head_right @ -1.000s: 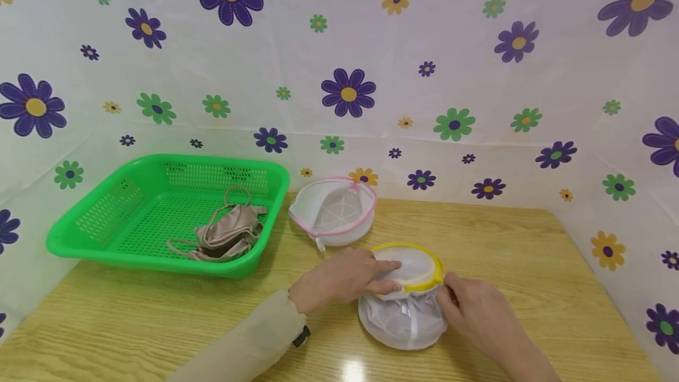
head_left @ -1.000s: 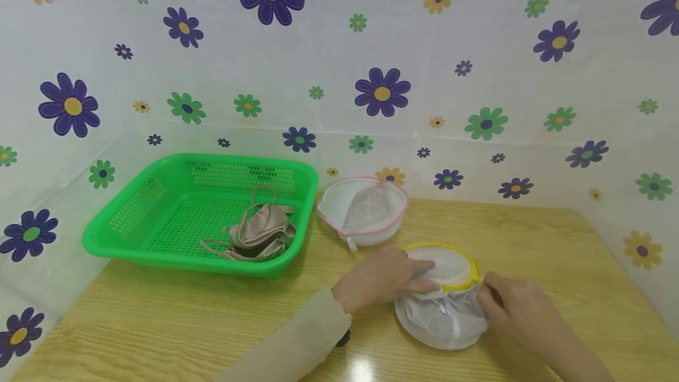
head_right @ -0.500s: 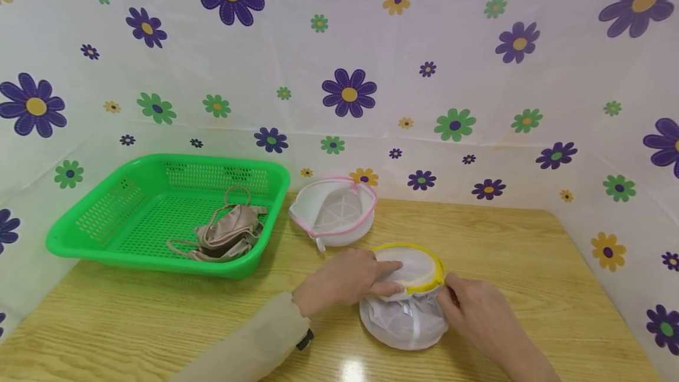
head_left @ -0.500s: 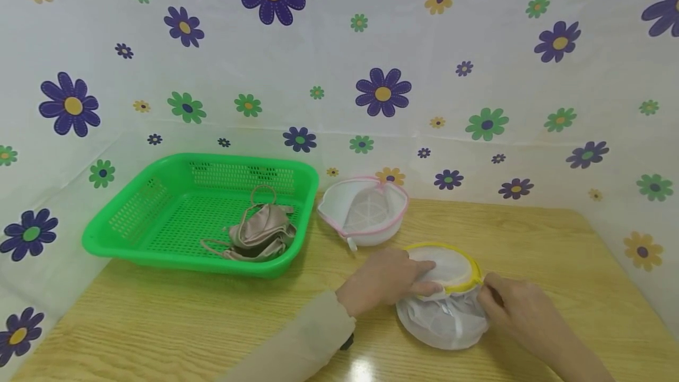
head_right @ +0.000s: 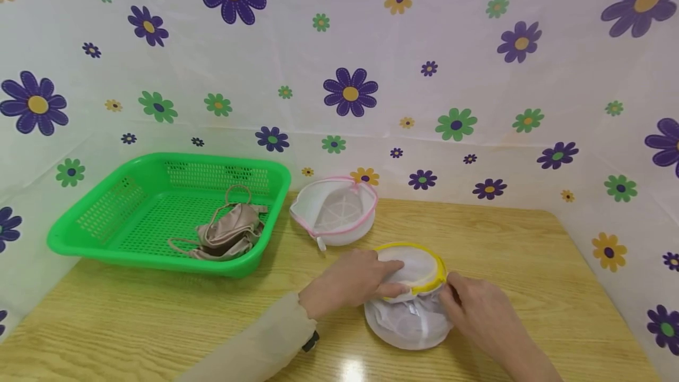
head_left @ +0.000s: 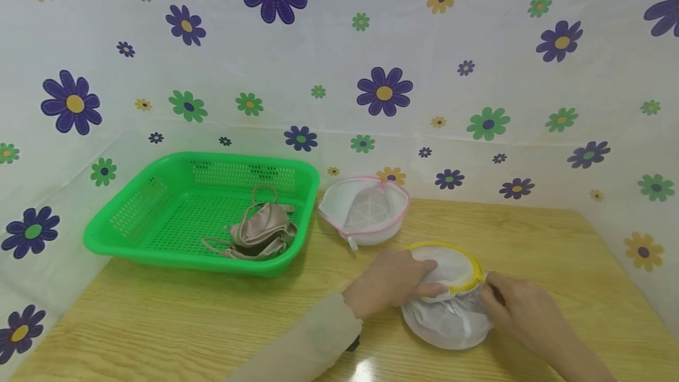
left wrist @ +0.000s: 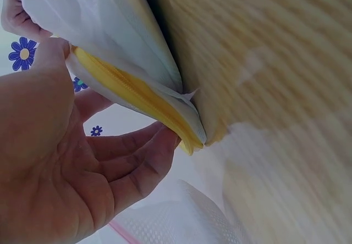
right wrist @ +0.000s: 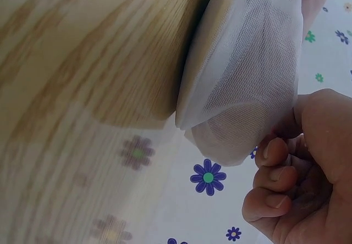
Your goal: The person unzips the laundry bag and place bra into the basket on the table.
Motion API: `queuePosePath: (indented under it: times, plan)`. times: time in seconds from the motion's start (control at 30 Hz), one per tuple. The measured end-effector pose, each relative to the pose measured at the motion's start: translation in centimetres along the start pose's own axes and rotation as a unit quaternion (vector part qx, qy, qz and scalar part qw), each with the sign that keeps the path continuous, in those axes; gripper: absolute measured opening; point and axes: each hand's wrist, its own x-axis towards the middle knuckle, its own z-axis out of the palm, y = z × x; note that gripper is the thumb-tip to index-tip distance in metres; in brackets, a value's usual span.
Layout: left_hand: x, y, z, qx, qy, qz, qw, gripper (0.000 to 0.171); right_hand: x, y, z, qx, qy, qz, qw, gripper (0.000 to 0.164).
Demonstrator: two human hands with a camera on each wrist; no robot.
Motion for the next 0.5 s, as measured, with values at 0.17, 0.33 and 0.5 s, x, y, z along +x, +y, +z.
queuePosePath:
  times: [0.17, 0.33, 0.5]
  plan:
    - [-0.05, 0.15, -0.09, 0.002, 0.021, 0.002, 0.9998, 0.051, -0.01, 0.21, 0.12, -0.002, 0.009, -0.014, 1.000, 0.033]
    - [-0.04, 0.28, -0.11, 0.008, 0.028, 0.002, 0.9996, 0.050, 0.03, 0.26, 0.13, -0.005, 0.013, -0.023, 1.000, 0.033]
    - [0.07, 0.44, -0.09, 0.011, 0.026, -0.008, 0.9996, 0.053, 0.07, -0.01, -0.05, -0.009, 0.004, -0.019, 1.000, 0.032]
